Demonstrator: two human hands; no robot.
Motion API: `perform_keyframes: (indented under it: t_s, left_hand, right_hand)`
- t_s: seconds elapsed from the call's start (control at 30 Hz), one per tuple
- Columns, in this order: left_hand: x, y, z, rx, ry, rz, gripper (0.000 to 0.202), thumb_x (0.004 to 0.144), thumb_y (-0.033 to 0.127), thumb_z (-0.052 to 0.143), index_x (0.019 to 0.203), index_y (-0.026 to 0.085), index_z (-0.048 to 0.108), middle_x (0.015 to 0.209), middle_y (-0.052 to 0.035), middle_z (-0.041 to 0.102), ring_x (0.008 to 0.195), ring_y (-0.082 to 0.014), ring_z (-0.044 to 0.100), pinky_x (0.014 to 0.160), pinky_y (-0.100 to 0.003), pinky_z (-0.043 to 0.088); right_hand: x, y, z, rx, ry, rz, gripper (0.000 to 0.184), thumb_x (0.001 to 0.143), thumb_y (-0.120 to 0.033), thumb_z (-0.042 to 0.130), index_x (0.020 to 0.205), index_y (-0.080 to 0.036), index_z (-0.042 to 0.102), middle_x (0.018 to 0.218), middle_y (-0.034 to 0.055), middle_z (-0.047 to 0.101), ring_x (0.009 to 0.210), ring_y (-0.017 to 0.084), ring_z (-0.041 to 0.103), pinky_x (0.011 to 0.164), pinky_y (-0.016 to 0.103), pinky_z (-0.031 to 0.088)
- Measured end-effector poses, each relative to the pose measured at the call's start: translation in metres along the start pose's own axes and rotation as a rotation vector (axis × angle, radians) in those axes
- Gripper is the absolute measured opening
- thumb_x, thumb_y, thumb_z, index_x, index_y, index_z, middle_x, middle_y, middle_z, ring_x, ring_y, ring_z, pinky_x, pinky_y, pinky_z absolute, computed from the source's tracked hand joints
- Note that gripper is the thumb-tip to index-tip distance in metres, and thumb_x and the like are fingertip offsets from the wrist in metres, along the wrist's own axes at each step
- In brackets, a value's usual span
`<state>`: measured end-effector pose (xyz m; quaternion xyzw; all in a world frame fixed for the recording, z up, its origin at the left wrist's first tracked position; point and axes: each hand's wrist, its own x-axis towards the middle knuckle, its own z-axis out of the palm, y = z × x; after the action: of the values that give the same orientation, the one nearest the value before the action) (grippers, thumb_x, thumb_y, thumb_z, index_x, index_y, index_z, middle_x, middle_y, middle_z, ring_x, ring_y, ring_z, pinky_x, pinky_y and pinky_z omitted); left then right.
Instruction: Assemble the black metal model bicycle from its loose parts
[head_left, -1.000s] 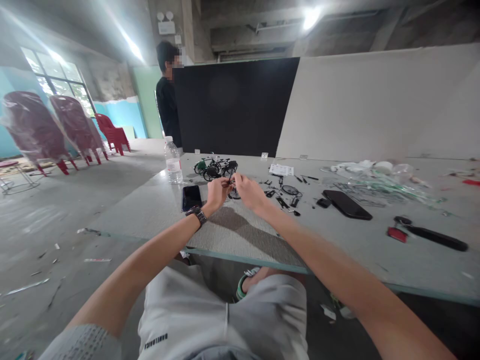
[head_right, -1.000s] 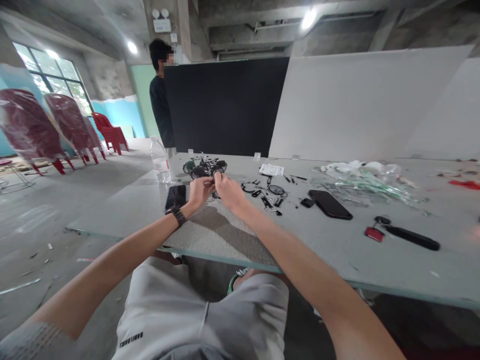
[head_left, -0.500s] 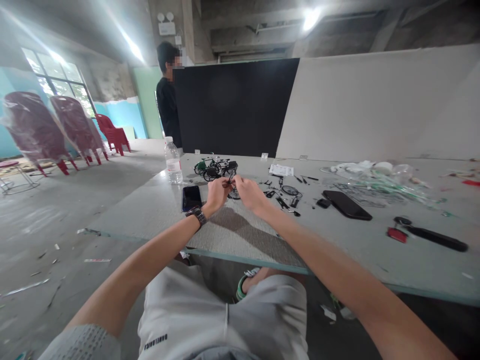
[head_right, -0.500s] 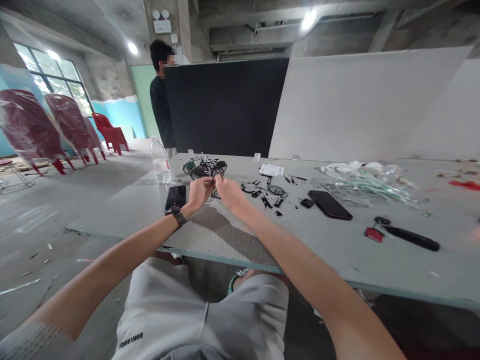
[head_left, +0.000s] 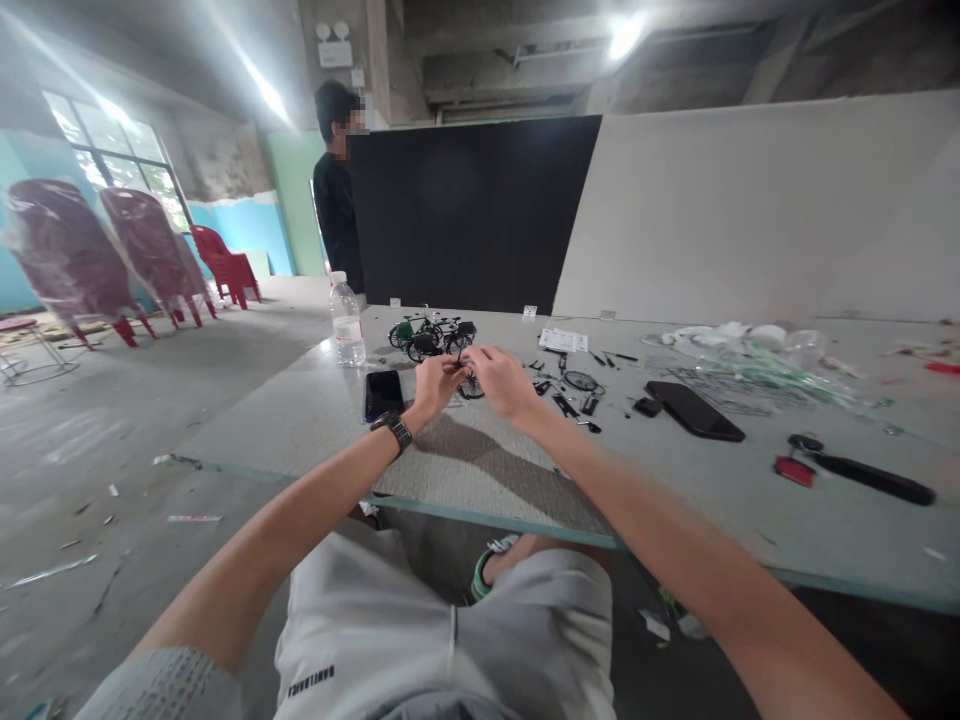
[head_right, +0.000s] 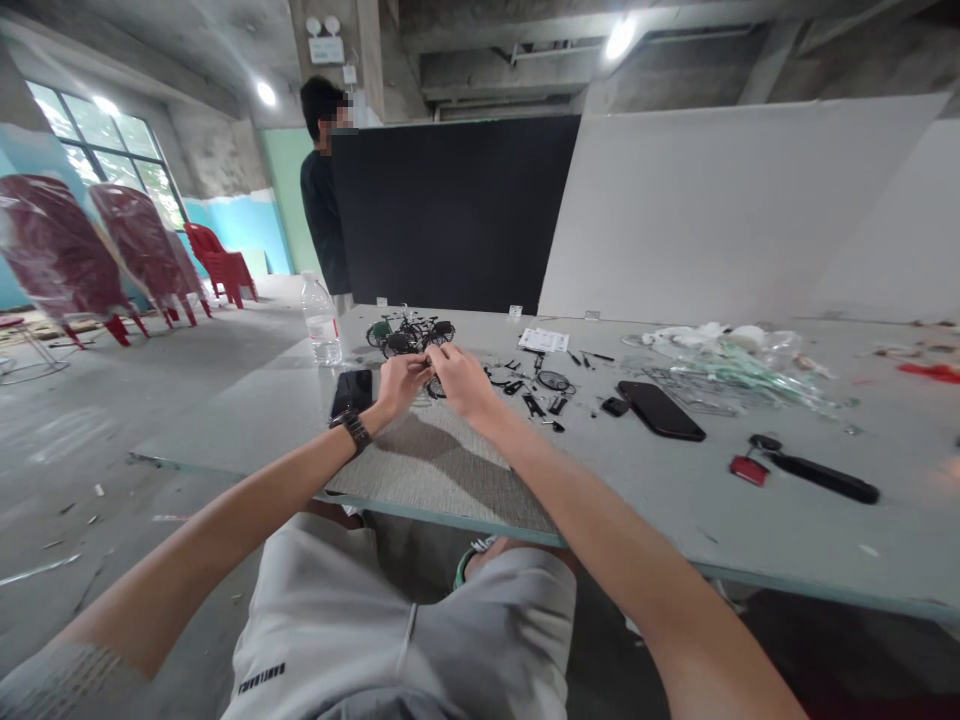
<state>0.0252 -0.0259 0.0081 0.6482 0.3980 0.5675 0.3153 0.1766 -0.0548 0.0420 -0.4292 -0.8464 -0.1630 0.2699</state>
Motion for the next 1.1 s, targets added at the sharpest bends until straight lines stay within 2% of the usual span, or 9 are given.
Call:
perform_keyframes:
  t_s: [0.1,0.2,0.33,0.47,0.7,0.83,0.9,1.03,1.1]
  left_hand:
    - [-0.001,-0.003,0.0,0.045,-0.035,0.023,0.024,0.081,0.035,0.074,0.072,0.013,0.073,0.066,-0.0047,0.071,0.073,-0.0217,0.068,0.062,-0.025,0.045]
    - [-0.001,-0.01,0.005,-0.099,-0.077,-0.061,0.021,0.079,0.032,0.076,0.081,0.012,0.076,0.07,-0.0063,0.072,0.067,-0.0187,0.066,0.061,-0.026,0.047]
    - [0.0,-0.017,0.012,-0.363,-0.122,-0.166,0.019,0.078,0.026,0.078,0.083,0.009,0.076,0.077,-0.0109,0.074,0.07,-0.019,0.066,0.073,-0.034,0.055]
    - [-0.002,-0.018,0.012,-0.499,-0.191,-0.215,0.021,0.074,0.026,0.083,0.078,0.008,0.074,0.08,-0.0129,0.073,0.073,-0.0193,0.068,0.079,-0.036,0.056]
    - [-0.003,-0.022,0.013,-0.475,-0.229,-0.279,0.027,0.068,0.029,0.09,0.077,0.009,0.074,0.078,-0.0113,0.074,0.075,-0.0205,0.07,0.081,-0.039,0.057]
    - [-0.003,-0.025,0.012,-0.499,-0.231,-0.326,0.029,0.064,0.031,0.092,0.074,0.01,0.076,0.079,-0.0105,0.075,0.076,-0.0204,0.071,0.08,-0.037,0.059]
    - [-0.003,-0.026,0.011,-0.505,-0.245,-0.333,0.031,0.061,0.033,0.094,0.075,0.011,0.077,0.08,-0.0114,0.076,0.075,-0.0202,0.07,0.078,-0.036,0.059]
    - [-0.003,-0.028,0.011,-0.495,-0.264,-0.358,0.034,0.058,0.034,0.096,0.072,0.009,0.076,0.078,-0.0128,0.075,0.071,-0.0191,0.069,0.075,-0.036,0.059]
    - [-0.002,-0.029,0.011,-0.493,-0.264,-0.371,0.036,0.057,0.034,0.097,0.072,0.008,0.076,0.078,-0.013,0.075,0.072,-0.0195,0.07,0.075,-0.036,0.059]
  right_hand:
    - [0.001,0.005,0.001,0.103,0.083,0.009,0.019,0.104,-0.019,0.046,0.112,-0.017,0.063,0.099,0.0126,0.069,0.094,0.025,0.063,0.079,0.032,0.046]
    - [0.001,0.012,0.001,0.164,0.092,0.004,0.02,0.104,-0.023,0.048,0.109,-0.017,0.066,0.098,0.0126,0.071,0.094,0.025,0.064,0.081,0.033,0.048]
    - [0.001,0.019,-0.001,0.287,0.039,-0.051,0.037,0.106,-0.025,0.039,0.136,-0.016,0.059,0.119,0.0175,0.071,0.101,0.026,0.066,0.085,0.038,0.051]
    - [0.003,0.023,-0.001,0.374,-0.012,-0.074,0.049,0.106,-0.026,0.035,0.153,-0.015,0.044,0.124,0.0185,0.069,0.089,0.024,0.068,0.079,0.039,0.054]
    - [0.0,0.028,0.007,0.415,0.064,-0.025,0.033,0.105,-0.028,0.045,0.128,-0.018,0.066,0.102,0.0108,0.077,0.093,0.023,0.072,0.084,0.036,0.055]
    - [0.0,0.033,0.006,0.424,0.001,-0.063,0.048,0.106,-0.032,0.041,0.151,-0.017,0.05,0.12,0.0149,0.074,0.08,0.021,0.07,0.076,0.036,0.056]
    - [-0.001,0.035,0.005,0.45,-0.02,-0.055,0.05,0.106,-0.032,0.039,0.153,-0.018,0.047,0.123,0.0157,0.073,0.077,0.02,0.07,0.073,0.035,0.056]
    - [-0.003,0.036,0.009,0.491,0.049,0.005,0.037,0.103,-0.034,0.049,0.131,-0.017,0.066,0.1,0.0111,0.078,0.085,0.023,0.072,0.078,0.035,0.056]
    - [-0.004,0.036,0.013,0.465,0.095,0.038,0.033,0.102,-0.035,0.053,0.124,-0.017,0.069,0.091,0.0089,0.078,0.083,0.023,0.073,0.08,0.035,0.055]
